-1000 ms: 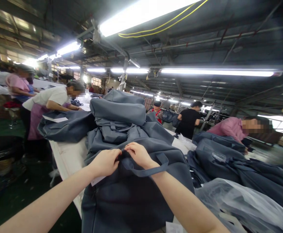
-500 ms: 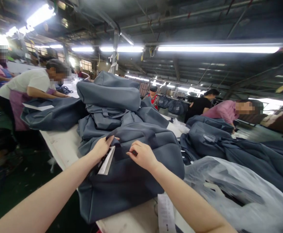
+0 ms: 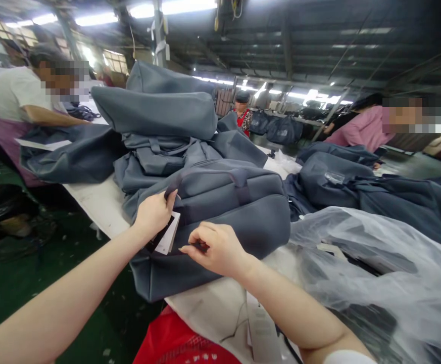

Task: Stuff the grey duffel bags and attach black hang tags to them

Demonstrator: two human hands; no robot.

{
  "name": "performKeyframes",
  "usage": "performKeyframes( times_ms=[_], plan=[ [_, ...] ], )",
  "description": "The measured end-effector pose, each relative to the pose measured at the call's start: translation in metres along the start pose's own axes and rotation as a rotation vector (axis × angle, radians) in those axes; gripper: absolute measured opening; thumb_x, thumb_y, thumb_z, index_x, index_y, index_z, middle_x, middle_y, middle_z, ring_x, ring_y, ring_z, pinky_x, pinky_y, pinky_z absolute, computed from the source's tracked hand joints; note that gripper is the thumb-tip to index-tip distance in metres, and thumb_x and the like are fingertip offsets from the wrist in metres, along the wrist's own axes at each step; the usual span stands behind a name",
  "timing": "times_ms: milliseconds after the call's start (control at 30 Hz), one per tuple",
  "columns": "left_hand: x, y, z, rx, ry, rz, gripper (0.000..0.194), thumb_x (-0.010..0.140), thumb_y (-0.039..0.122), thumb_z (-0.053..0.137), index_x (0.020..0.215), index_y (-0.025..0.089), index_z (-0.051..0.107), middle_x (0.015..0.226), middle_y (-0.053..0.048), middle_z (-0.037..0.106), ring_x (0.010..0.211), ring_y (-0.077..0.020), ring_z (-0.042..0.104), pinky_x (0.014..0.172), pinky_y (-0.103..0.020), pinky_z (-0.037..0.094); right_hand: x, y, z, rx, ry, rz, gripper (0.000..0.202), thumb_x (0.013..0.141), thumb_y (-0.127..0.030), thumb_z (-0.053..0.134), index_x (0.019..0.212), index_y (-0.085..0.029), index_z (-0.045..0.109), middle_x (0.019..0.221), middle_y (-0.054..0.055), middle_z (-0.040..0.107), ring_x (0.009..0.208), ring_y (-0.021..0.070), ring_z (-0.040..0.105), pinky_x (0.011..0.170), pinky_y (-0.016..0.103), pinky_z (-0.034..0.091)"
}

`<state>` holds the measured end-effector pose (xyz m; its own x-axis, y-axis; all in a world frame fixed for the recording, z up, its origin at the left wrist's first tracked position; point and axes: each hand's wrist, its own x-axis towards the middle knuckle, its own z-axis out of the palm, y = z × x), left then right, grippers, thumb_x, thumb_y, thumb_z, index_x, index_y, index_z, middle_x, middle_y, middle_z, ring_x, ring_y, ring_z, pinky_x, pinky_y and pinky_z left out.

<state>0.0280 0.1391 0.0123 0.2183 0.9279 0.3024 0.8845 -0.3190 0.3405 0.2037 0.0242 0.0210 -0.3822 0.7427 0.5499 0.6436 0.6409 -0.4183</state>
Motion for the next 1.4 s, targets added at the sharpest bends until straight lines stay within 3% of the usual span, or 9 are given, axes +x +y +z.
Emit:
performKeyframes(
  times_ms=[133, 300, 533, 733, 967, 1100, 1200, 1267, 1400],
  plan=[
    [-0.003, 0.008, -0.002, 0.061, -0.03, 0.019, 0.065, 0.095, 0.051, 0.016, 0.096, 0.016, 0.07, 0.087, -0.015, 0.072, 0.085, -0.0319, 0.068, 0.074, -0.039, 0.049, -0.004, -0.006, 0.007, 0.05, 0.021, 0.025, 0.038, 0.076, -0.047, 0.072, 0.096, -0.015, 0.067, 0.066, -0.003, 0.055, 0.058, 0.0098, 0.049, 0.057, 0.022, 0.036],
    [0.002, 0.008, -0.006, -0.163, -0.09, 0.038, 0.059, 0.094, 0.049, 0.023, 0.087, 0.017, 0.072, 0.087, -0.013, 0.072, 0.089, -0.0306, 0.066, 0.08, -0.037, 0.047, -0.008, -0.016, 0.009, 0.16, -0.151, 0.051, 0.067, 0.066, -0.053, 0.078, 0.12, -0.018, 0.062, 0.073, -0.003, 0.055, 0.06, 0.0099, 0.049, 0.057, 0.021, 0.037],
    [-0.002, 0.003, 0.014, -0.712, 0.106, -0.341, 0.054, 0.087, 0.056, 0.039, 0.084, 0.016, 0.075, 0.075, -0.009, 0.071, 0.072, -0.0261, 0.064, 0.069, -0.035, 0.048, -0.023, -0.026, 0.013, 0.202, -0.302, 0.275, 0.081, 0.069, -0.051, 0.076, 0.14, -0.029, 0.044, 0.072, -0.004, 0.055, 0.062, 0.0118, 0.05, 0.062, 0.023, 0.038],
    [-0.01, 0.016, 0.029, -1.132, 0.096, -0.622, 0.051, 0.08, 0.056, 0.05, 0.089, 0.013, 0.073, 0.068, -0.008, 0.068, 0.061, -0.0218, 0.06, 0.061, -0.033, 0.047, -0.043, -0.037, 0.038, 0.332, -0.304, 0.355, 0.088, 0.071, -0.038, 0.075, 0.147, -0.029, 0.031, 0.095, 0.002, 0.061, 0.072, 0.0155, 0.057, 0.069, 0.028, 0.046],
    [-0.017, 0.023, 0.036, -1.137, 0.182, -0.556, 0.063, 0.08, 0.065, 0.042, 0.096, 0.011, 0.07, 0.078, -0.011, 0.069, 0.069, -0.0225, 0.062, 0.066, -0.034, 0.049, -0.053, -0.062, 0.054, 0.404, -0.303, 0.369, 0.097, 0.067, -0.037, 0.076, 0.148, -0.027, 0.025, 0.126, 0.01, 0.053, 0.075, 0.0163, 0.06, 0.075, 0.035, 0.052],
    [-0.02, 0.013, 0.037, -1.059, 0.199, -0.454, 0.065, 0.079, 0.07, 0.042, 0.093, 0.014, 0.071, 0.083, -0.011, 0.07, 0.073, -0.0246, 0.062, 0.072, -0.037, 0.048, -0.061, -0.06, 0.055, 0.547, -0.153, 0.477, 0.091, 0.073, -0.02, 0.066, 0.148, -0.021, 0.014, 0.11, 0.005, 0.062, 0.058, 0.0092, 0.056, 0.064, 0.028, 0.051],
    [-0.019, 0.006, 0.035, -0.961, 0.232, -0.369, 0.057, 0.08, 0.067, 0.045, 0.085, 0.017, 0.072, 0.088, -0.011, 0.07, 0.085, -0.0279, 0.061, 0.084, -0.04, 0.044, -0.067, -0.05, 0.046, 0.558, -0.043, 0.559, 0.055, 0.08, -0.018, 0.057, 0.132, -0.016, 0.04, 0.086, 0.001, 0.065, 0.056, 0.0092, 0.056, 0.058, 0.024, 0.047],
    [-0.018, 0.005, 0.034, -0.913, 0.253, -0.331, 0.049, 0.082, 0.062, 0.047, 0.08, 0.019, 0.071, 0.089, -0.011, 0.069, 0.092, -0.0294, 0.06, 0.091, -0.04, 0.041, -0.069, -0.046, 0.037, 0.604, -0.056, 0.587, 0.036, 0.083, -0.021, 0.056, 0.118, -0.016, 0.051, 0.083, 0.001, 0.065, 0.056, 0.0093, 0.057, 0.054, 0.023, 0.046],
    [-0.019, 0.014, 0.034, -0.894, 0.271, -0.35, 0.045, 0.084, 0.057, 0.045, 0.078, 0.02, 0.07, 0.088, -0.011, 0.069, 0.093, -0.0294, 0.06, 0.092, -0.041, 0.041, -0.074, -0.049, 0.029, 0.644, -0.19, 0.526, 0.063, 0.077, -0.022, 0.064, 0.136, -0.027, 0.045, 0.114, 0.005, 0.064, 0.057, 0.0081, 0.059, 0.055, 0.024, 0.05]
  ],
)
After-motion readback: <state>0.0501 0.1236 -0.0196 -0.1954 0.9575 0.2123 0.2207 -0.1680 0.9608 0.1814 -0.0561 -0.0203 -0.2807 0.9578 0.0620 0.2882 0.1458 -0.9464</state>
